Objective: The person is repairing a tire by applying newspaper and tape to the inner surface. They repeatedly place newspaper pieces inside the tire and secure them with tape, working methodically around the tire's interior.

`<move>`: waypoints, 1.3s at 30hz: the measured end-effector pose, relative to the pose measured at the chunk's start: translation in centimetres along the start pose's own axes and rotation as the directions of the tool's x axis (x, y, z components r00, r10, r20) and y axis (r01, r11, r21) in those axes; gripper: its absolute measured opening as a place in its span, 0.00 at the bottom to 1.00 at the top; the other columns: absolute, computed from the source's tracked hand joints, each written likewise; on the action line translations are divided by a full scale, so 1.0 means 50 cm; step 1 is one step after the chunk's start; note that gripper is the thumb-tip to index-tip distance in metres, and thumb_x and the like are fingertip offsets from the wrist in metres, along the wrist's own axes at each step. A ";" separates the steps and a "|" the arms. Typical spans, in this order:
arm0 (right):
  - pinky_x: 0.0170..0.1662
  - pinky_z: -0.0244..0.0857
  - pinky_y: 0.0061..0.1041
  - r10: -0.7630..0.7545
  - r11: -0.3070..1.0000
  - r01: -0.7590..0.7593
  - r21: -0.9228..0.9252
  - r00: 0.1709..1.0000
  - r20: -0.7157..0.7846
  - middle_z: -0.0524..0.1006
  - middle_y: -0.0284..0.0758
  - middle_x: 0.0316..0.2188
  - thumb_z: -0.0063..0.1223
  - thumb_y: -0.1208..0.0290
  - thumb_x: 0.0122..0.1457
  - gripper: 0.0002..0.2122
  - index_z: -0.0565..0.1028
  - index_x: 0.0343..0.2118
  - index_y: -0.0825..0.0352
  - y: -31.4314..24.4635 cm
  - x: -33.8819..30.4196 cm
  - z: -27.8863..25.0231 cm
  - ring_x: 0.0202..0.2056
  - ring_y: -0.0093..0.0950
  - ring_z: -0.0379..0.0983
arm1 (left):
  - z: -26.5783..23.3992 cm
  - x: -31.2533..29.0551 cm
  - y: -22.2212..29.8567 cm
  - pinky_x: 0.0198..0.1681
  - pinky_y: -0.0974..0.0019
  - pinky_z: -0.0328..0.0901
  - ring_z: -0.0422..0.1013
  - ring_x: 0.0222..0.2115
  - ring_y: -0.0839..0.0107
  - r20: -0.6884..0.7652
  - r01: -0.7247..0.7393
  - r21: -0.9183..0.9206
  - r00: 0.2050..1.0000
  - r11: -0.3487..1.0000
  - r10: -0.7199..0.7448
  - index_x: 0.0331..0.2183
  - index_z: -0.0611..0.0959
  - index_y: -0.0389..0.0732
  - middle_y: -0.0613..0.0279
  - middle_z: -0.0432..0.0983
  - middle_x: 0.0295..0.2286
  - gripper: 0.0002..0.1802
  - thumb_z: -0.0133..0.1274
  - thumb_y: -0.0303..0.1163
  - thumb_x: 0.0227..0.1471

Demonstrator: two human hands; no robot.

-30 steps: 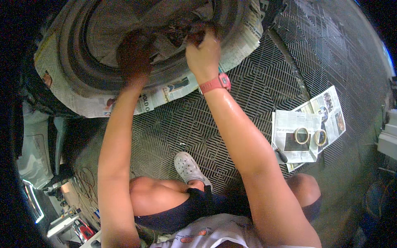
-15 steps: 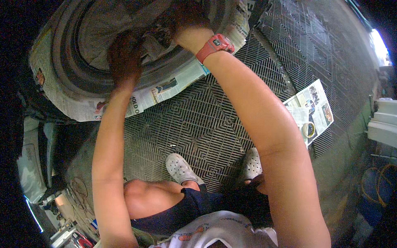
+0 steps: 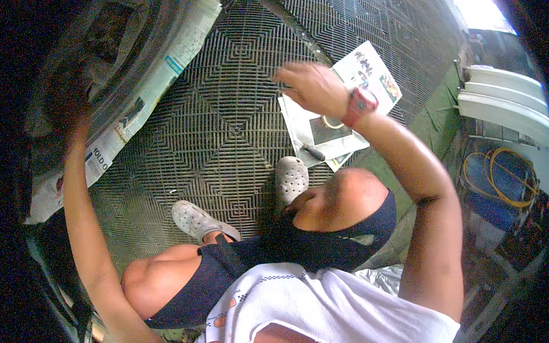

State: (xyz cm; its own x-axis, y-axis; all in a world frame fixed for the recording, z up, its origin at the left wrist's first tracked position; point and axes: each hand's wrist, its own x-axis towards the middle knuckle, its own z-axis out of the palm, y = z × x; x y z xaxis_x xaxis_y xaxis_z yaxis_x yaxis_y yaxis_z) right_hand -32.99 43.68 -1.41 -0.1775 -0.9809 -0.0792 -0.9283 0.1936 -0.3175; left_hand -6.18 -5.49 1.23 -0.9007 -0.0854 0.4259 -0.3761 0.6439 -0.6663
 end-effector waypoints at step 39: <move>0.38 0.68 0.29 -0.034 0.678 0.171 0.715 0.979 -0.201 0.83 0.35 0.29 0.54 0.62 0.70 0.17 0.74 0.53 0.70 -0.377 0.503 -0.005 0.31 0.26 0.75 | -0.120 -0.009 -0.050 0.52 0.59 0.69 0.78 0.45 0.63 0.524 0.535 -0.832 0.845 0.146 -0.105 0.40 0.86 0.42 0.56 0.84 0.41 0.23 0.71 0.49 0.51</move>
State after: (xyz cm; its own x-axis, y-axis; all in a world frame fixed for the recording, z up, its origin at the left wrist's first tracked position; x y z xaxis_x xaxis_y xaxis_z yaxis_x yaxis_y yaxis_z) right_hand -20.02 15.34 2.83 -0.2081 -0.9703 0.1235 -0.4254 -0.0239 -0.9047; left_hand -3.53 -2.49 6.37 -0.8358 -0.5381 0.1087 -0.3555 0.6813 0.6399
